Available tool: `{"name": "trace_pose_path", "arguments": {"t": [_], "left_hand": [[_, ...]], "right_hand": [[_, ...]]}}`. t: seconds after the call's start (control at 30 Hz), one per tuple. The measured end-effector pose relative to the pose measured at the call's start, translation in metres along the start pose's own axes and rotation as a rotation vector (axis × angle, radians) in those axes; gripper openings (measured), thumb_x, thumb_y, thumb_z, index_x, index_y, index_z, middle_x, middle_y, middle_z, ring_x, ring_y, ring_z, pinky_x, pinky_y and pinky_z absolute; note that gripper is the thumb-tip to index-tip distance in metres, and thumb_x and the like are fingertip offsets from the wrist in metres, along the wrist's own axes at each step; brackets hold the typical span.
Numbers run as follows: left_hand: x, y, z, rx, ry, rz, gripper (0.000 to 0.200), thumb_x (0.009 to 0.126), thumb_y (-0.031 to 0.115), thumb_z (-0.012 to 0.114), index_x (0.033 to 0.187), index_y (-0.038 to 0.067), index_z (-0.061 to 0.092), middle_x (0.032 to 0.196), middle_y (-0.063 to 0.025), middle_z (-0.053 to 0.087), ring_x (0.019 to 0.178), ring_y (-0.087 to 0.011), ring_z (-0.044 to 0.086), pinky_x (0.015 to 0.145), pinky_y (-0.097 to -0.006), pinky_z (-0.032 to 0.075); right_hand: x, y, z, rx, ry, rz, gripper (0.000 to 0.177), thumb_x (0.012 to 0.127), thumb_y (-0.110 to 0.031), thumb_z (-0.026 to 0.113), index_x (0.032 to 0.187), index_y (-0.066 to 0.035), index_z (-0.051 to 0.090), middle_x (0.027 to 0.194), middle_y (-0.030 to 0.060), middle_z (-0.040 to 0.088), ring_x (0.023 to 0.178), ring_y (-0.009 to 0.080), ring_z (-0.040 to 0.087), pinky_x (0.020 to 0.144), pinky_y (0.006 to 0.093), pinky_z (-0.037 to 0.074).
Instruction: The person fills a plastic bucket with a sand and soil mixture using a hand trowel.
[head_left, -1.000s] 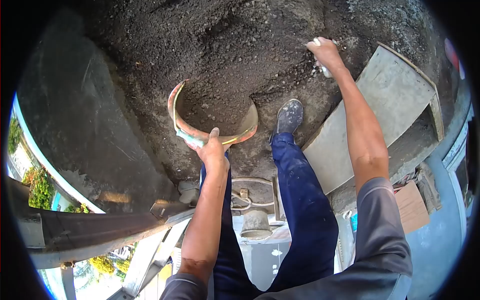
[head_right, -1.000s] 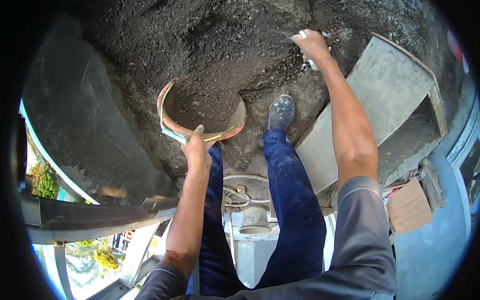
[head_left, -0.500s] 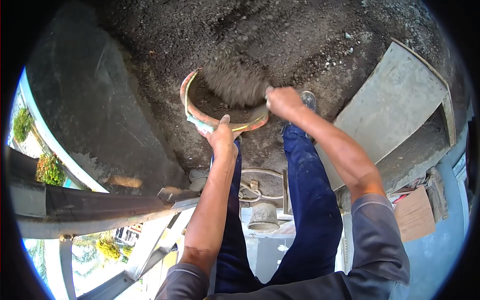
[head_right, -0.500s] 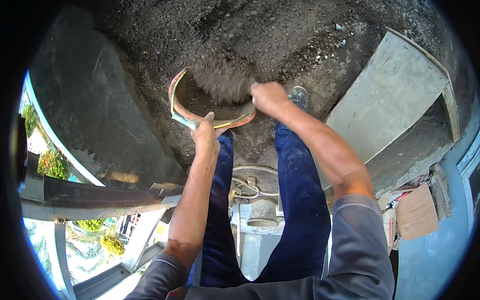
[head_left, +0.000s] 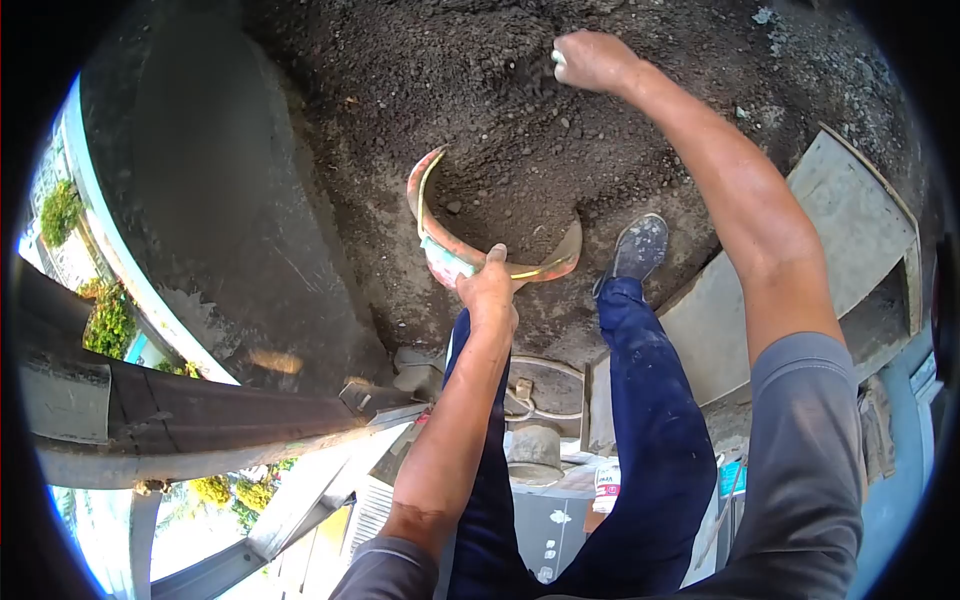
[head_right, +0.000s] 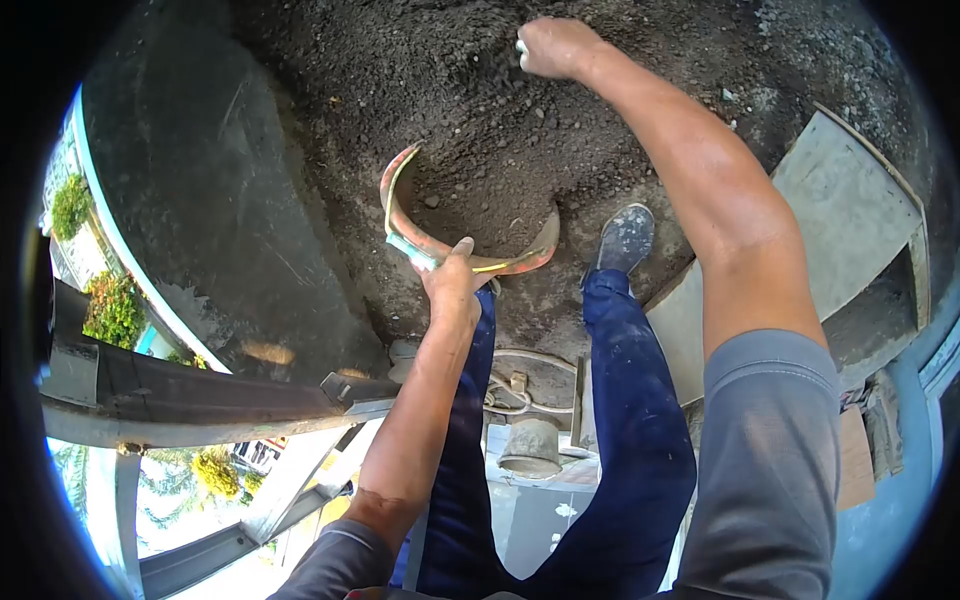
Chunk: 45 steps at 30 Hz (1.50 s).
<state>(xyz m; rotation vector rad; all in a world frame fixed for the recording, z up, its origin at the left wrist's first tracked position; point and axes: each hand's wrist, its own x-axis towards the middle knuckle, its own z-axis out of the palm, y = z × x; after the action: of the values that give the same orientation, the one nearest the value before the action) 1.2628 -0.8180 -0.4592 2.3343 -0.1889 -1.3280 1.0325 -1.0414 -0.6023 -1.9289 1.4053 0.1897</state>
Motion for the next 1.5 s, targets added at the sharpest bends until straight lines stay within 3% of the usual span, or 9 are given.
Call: {"name": "trace_pose_path", "arguments": {"t": [0.17, 0.4, 0.6, 0.8, 0.9, 1.13, 1.37, 1.43, 1.5], "left_hand": [[0.010, -0.011, -0.003, 0.031, 0.001, 0.022, 0.085, 0.087, 0.014, 0.075, 0.144, -0.022, 0.024, 0.144, -0.0327, 0.044, 0.128, -0.0381, 0.055, 0.109, -0.0408, 0.046], [0.006, -0.015, -0.010, -0.021, 0.010, -0.109, 0.078, 0.088, 0.012, 0.075, 0.143, -0.019, 0.029, 0.142, -0.0317, 0.047, 0.126, -0.0360, 0.057, 0.107, -0.0404, 0.047], [-0.003, -0.006, 0.000, -0.038, 0.028, -0.017, 0.074, 0.089, 0.010, 0.074, 0.142, -0.019, 0.031, 0.141, -0.0304, 0.049, 0.125, -0.0362, 0.057, 0.106, -0.0400, 0.047], [-0.002, 0.014, 0.001, 0.093, -0.104, 0.150, 0.076, 0.090, 0.011, 0.073, 0.144, -0.020, 0.029, 0.140, -0.0307, 0.050, 0.125, -0.0364, 0.057, 0.106, -0.0405, 0.047], [-0.020, 0.040, 0.010, 0.177, -0.155, 0.039, 0.090, 0.089, -0.014, 0.053, 0.160, 0.015, 0.005, 0.161, -0.0150, 0.023, 0.150, -0.0344, 0.030, 0.126, -0.0521, 0.028], [-0.001, 0.001, -0.011, -0.028, -0.080, -0.131, 0.077, 0.091, 0.007, 0.070, 0.146, -0.020, 0.024, 0.145, -0.0303, 0.043, 0.124, -0.0362, 0.059, 0.098, -0.0408, 0.058], [0.001, -0.006, -0.005, -0.050, -0.035, -0.145, 0.077, 0.092, 0.003, 0.065, 0.150, -0.013, 0.017, 0.146, -0.0309, 0.039, 0.125, -0.0412, 0.058, 0.093, -0.0454, 0.062], [-0.006, -0.001, -0.001, -0.103, -0.078, -0.137, 0.079, 0.094, -0.003, 0.059, 0.155, 0.001, 0.009, 0.147, -0.0300, 0.032, 0.125, -0.0468, 0.057, 0.083, -0.0510, 0.067], [-0.007, 0.000, 0.005, -0.070, -0.053, -0.130, 0.078, 0.095, -0.004, 0.056, 0.156, 0.002, 0.008, 0.149, -0.0286, 0.031, 0.129, -0.0460, 0.054, 0.086, -0.0500, 0.067]], "right_hand": [[-0.069, -0.045, 0.053, 0.111, -0.245, -0.017, 0.020, 0.083, -0.018, 0.062, 0.088, -0.002, 0.074, 0.089, 0.0215, 0.075, 0.081, 0.0374, 0.074, 0.074, 0.0475, 0.060], [-0.200, -0.098, 0.087, 0.098, -0.060, -0.264, 0.012, 0.084, -0.017, 0.066, 0.090, -0.006, 0.065, 0.077, 0.0171, 0.072, 0.069, 0.0346, 0.073, 0.062, 0.0469, 0.058], [-0.099, 0.038, 0.009, 0.079, 0.332, 0.343, 0.029, 0.093, -0.035, 0.063, 0.106, -0.009, 0.063, 0.088, 0.0231, 0.073, 0.083, 0.0412, 0.073, 0.072, 0.0549, 0.057], [-0.069, -0.008, 0.090, 0.159, -0.081, 0.214, 0.028, 0.086, -0.021, 0.061, 0.104, -0.002, 0.072, 0.101, 0.0238, 0.074, 0.094, 0.0405, 0.072, 0.088, 0.0498, 0.058], [-0.112, -0.040, 0.114, 0.218, -0.134, 0.176, 0.026, 0.086, -0.019, 0.062, 0.101, 0.000, 0.071, 0.096, 0.0242, 0.074, 0.090, 0.0398, 0.073, 0.084, 0.0500, 0.059], [-0.217, -0.106, 0.104, 0.137, -0.025, -0.182, 0.010, 0.087, -0.017, 0.063, 0.085, -0.007, 0.064, 0.077, 0.0173, 0.072, 0.073, 0.0346, 0.073, 0.065, 0.0470, 0.059], [-0.260, 0.048, 0.109, 0.767, 0.518, 1.036, 0.035, 0.087, -0.035, 0.068, 0.097, -0.002, 0.067, 0.082, 0.0195, 0.072, 0.070, 0.0342, 0.071, 0.069, 0.0452, 0.055], [-0.227, 0.079, 0.139, 0.719, 0.440, 0.976, 0.035, 0.087, -0.036, 0.068, 0.096, -0.002, 0.067, 0.081, 0.0185, 0.071, 0.070, 0.0321, 0.070, 0.068, 0.0442, 0.054], [-0.206, 0.060, 0.141, 0.802, 0.321, 0.897, 0.037, 0.085, -0.037, 0.068, 0.096, -0.002, 0.067, 0.084, 0.0192, 0.071, 0.073, 0.0346, 0.070, 0.071, 0.0456, 0.053]]}}
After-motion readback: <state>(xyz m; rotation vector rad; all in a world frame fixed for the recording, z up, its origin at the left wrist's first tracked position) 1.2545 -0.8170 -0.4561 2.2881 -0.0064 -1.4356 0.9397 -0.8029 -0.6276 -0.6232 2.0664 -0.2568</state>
